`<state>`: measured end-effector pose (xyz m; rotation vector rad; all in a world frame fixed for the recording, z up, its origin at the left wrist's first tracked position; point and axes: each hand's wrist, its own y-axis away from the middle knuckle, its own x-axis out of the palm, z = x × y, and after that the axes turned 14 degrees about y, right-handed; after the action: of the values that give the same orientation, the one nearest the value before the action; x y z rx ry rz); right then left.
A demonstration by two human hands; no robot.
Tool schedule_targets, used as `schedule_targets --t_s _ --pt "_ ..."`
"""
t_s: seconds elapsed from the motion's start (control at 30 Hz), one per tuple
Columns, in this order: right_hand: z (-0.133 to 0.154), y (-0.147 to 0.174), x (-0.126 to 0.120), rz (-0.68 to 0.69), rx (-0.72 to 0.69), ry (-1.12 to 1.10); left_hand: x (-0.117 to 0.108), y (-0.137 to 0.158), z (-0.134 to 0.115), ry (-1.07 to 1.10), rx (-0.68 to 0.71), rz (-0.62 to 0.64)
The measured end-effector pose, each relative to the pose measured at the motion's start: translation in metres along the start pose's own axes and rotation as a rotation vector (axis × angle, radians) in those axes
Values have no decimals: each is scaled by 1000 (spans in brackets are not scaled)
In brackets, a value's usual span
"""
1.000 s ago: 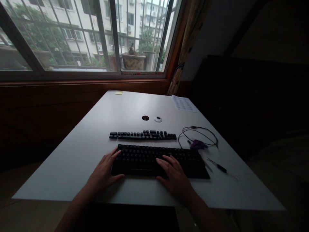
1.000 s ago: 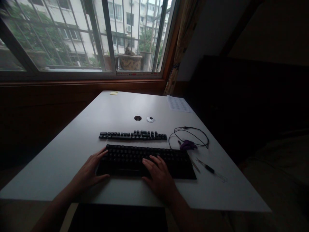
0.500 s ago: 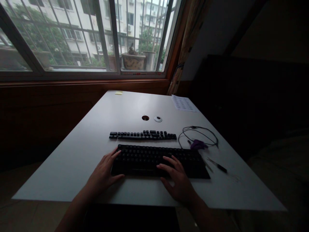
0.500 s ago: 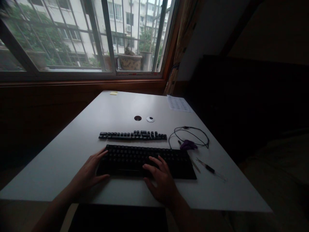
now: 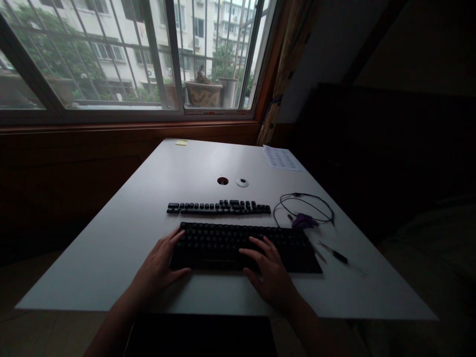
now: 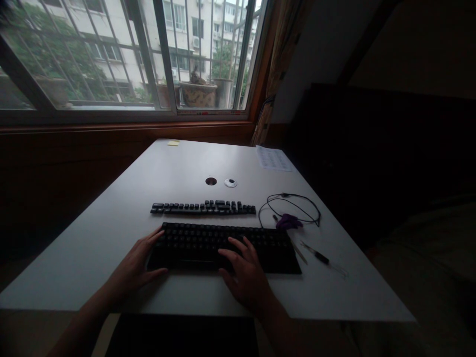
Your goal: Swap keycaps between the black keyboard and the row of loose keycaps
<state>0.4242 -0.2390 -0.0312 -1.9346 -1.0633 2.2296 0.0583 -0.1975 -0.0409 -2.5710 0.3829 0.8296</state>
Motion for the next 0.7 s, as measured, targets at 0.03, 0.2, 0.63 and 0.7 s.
schedule_targets --t_s 0.03,0.2,0.63,0.7 --pt "0 0 0 -6 -6 -11 0 0 0 0 0 2" --pt "-1 1 1 4 6 -46 0 0 0 7 19 2" --pt "-2 0 0 -36 -8 -62 0 0 1 -31 60 -1" --pt "-2 0 0 -25 -9 -66 -1 -1 3 -31 57 -15"
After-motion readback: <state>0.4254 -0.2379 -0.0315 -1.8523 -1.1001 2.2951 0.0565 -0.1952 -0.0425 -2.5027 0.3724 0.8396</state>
